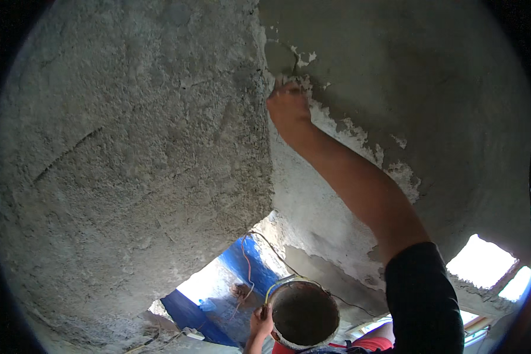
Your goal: The person patches a concrete wall by applying cement mixture from a bucket to the wall using a trowel.
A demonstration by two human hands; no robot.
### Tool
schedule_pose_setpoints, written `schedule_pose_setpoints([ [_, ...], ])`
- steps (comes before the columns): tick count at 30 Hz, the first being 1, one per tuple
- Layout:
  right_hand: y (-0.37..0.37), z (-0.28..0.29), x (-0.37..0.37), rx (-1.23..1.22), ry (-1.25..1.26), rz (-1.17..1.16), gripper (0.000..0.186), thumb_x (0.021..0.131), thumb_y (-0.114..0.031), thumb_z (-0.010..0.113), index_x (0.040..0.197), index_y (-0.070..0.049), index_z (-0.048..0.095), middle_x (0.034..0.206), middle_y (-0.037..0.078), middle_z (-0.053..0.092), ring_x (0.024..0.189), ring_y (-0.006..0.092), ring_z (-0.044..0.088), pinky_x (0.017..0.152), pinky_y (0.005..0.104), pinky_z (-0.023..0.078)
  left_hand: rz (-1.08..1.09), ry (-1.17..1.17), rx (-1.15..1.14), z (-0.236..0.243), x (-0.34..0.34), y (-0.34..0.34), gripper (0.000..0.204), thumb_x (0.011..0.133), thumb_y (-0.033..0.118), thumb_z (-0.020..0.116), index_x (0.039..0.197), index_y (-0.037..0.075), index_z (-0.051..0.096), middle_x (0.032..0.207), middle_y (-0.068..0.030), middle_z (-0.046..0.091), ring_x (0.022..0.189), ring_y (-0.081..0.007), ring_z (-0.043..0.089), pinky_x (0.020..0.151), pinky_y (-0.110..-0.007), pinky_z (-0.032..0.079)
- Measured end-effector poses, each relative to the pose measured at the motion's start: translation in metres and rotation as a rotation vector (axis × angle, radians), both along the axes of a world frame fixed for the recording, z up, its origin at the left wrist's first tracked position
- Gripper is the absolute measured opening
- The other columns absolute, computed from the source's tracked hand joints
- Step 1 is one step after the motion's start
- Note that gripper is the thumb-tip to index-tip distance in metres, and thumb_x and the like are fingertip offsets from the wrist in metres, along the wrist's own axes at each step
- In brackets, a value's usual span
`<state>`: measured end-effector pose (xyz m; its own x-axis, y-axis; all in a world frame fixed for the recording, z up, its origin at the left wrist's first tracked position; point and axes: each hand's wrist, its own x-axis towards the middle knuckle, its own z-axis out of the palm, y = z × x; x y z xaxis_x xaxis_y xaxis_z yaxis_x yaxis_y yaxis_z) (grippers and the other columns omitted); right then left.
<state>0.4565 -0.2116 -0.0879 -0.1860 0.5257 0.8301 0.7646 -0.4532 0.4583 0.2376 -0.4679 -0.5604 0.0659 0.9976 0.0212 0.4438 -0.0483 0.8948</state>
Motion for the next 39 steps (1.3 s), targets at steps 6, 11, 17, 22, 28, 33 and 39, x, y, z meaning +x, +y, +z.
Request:
schedule_pose_setpoints([
  [6,-0.078,0.046,-0.012,-0.073,0.28,0.293,0.028,0.087,-0.007,0.06,0.11,0.006,0.071,0.113,0.026,0.067,0.102,0.0339,0.067,0.07,0.0443,0.062,0.001,-0.054,0.009,-0.014,-0.001,0.0,0.043,0.1,0.037,0.051,0.083,-0.001,0.06,0.079,-0.0257,0.064,0.078,-0.0449,0.064,0.065,-0.047,0.048],
  [11,-0.051,0.152,0.013,-0.017,0.22,0.227,0.033,0.09,-0.008,0.06,0.121,-0.001,0.068,0.121,0.019,0.067,0.111,0.0334,0.065,0.084,0.0474,0.059,-0.057,-0.033,-0.003,-0.001,0.014,0.002,0.043,0.1,0.037,0.053,0.081,-0.001,0.059,0.075,-0.0257,0.062,0.077,-0.0468,0.063,0.064,-0.049,0.047],
  [17,-0.013,0.064,0.042,-0.043,-0.216,0.156,0.024,0.09,-0.014,0.062,0.109,-0.005,0.075,0.119,0.016,0.068,0.113,0.0335,0.064,0.083,0.046,0.06,-0.052,-0.003,0.093,-0.021,0.024,0.009,0.044,0.099,0.038,0.055,0.079,-0.001,0.057,0.074,-0.027,0.062,0.076,-0.0484,0.062,0.062,-0.05,0.047],
  [22,-0.093,0.019,0.001,-0.441,0.157,0.153,0.028,0.089,-0.012,0.06,0.111,-0.001,0.072,0.113,0.021,0.069,0.107,0.0339,0.066,0.077,0.0492,0.06,0.011,-0.028,0.09,-0.016,0.01,0.002,0.045,0.099,0.037,0.055,0.076,-0.002,0.055,0.07,-0.027,0.059,0.074,-0.0472,0.063,0.059,-0.049,0.045],
  [28,-0.081,0.121,0.024,0.006,0.039,0.176,0.025,0.087,-0.008,0.06,0.107,0.002,0.07,0.108,0.022,0.069,0.1,0.0338,0.068,0.073,0.045,0.061,-0.032,-0.051,0.086,-0.006,0.017,0.007,0.045,0.099,0.035,0.055,0.075,-0.002,0.054,0.069,-0.0253,0.059,0.068,-0.0448,0.062,0.059,-0.048,0.045],
  [33,-0.043,0.127,0.039,-0.059,-0.035,0.063,0.026,0.09,-0.007,0.056,0.109,0.005,0.069,0.124,0.021,0.063,0.111,0.0363,0.065,0.077,0.0449,0.061,-0.035,0.026,0.196,-0.018,0.028,0.007,0.044,0.099,0.036,0.055,0.076,-0.002,0.055,0.074,-0.0258,0.062,0.073,-0.0439,0.062,0.063,-0.047,0.046],
  [39,-0.112,0.061,0.012,-0.193,0.037,0.028,0.023,0.086,-0.011,0.065,0.106,-0.003,0.074,0.123,0.019,0.066,0.111,0.0317,0.065,0.079,0.0449,0.06,-0.045,-0.02,0.025,-0.001,0.012,0.003,0.043,0.099,0.038,0.054,0.083,-0.001,0.06,0.077,-0.0248,0.063,0.075,-0.0441,0.063,0.066,-0.049,0.048],
])
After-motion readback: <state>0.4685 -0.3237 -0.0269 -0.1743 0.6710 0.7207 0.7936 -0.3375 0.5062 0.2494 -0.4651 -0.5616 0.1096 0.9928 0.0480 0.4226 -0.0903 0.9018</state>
